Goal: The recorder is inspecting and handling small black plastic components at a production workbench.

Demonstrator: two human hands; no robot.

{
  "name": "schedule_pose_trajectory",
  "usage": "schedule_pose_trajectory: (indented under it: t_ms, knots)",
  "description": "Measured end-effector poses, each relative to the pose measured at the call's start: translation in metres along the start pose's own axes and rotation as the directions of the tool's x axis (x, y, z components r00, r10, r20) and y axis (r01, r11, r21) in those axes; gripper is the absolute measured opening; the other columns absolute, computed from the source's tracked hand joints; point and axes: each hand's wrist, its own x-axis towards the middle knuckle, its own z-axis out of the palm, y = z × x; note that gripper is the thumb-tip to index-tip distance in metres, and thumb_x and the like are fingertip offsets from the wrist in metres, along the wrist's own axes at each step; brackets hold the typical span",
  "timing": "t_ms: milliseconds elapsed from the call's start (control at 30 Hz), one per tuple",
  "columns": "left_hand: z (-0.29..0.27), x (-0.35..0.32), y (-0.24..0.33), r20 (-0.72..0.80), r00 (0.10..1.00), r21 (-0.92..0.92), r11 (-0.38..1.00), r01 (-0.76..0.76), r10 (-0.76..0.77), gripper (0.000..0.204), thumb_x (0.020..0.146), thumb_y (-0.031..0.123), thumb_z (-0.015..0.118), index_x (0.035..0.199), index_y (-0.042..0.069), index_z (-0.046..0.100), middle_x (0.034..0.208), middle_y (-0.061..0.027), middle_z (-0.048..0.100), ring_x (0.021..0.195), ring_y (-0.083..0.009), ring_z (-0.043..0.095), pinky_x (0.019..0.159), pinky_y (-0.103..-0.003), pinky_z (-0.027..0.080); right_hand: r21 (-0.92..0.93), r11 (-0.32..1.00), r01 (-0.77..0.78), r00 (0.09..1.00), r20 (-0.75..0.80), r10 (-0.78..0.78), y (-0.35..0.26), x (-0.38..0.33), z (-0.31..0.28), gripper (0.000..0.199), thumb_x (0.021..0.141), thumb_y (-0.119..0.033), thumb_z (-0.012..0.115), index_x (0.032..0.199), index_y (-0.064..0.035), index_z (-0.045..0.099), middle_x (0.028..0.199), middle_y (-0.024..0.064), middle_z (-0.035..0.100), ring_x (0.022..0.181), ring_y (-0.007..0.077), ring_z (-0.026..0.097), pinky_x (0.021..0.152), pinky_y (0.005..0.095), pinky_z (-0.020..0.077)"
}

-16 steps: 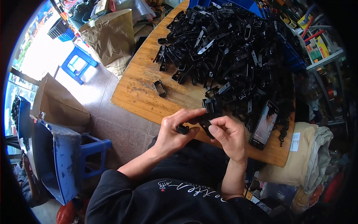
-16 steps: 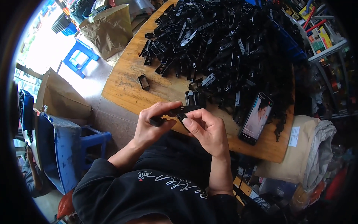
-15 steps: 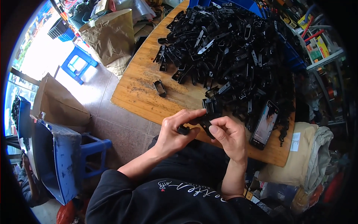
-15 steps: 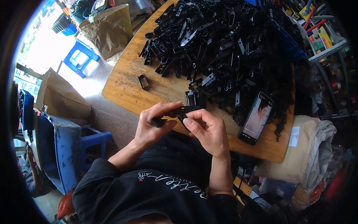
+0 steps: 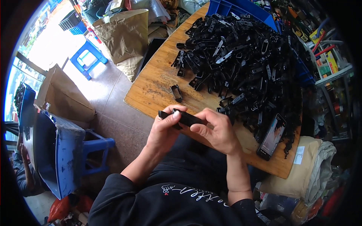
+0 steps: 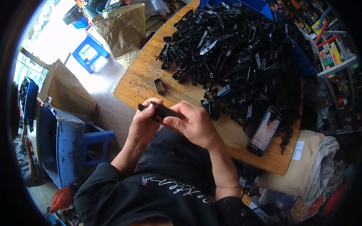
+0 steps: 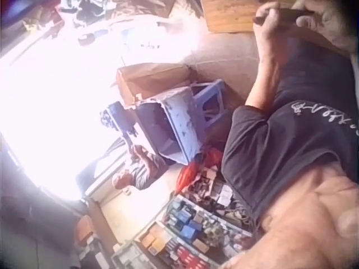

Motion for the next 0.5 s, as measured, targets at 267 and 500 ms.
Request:
schedule_pose_trajectory:
  t_ms: [267, 500]
  knots:
    - [-0.006, 0.003, 0.036, 0.01, 0.999, -0.192, 0.98, -0.044, 0.047, 0.015, 0.082, 0.015, 0.054, 0.094, 0.007, 0.053, 0.094, -0.0092, 0.056, 0.097, -0.0233, 0.056, 0.08, -0.043, 0.047, -0.973, 0.14, 0.183, 0.909, 0.114, -0.4, 0.017, 0.081, -0.023, 0.021, 0.069, -0.004, 0.064, 0.089, -0.0078, 0.06, 0.098, 0.0035, 0.054, 0.091, 0.02, 0.049, 0.076, 0.0318, 0.039]
    - [0.01, 0.024, 0.011, 0.004, 0.987, 0.507, 0.85, -0.14, 0.16, 0.04, 0.071, 0.001, 0.063, 0.11, 0.003, 0.055, 0.089, -0.0061, 0.054, 0.07, -0.0104, 0.05, 0.065, -0.023, 0.043, -0.852, 0.45, 0.267, 0.833, -0.03, -0.552, 0.013, 0.035, -0.037, 0.021, 0.069, -0.004, 0.066, 0.089, -0.0064, 0.059, 0.084, 0.0037, 0.058, 0.082, 0.0208, 0.053, 0.073, 0.0341, 0.0407]
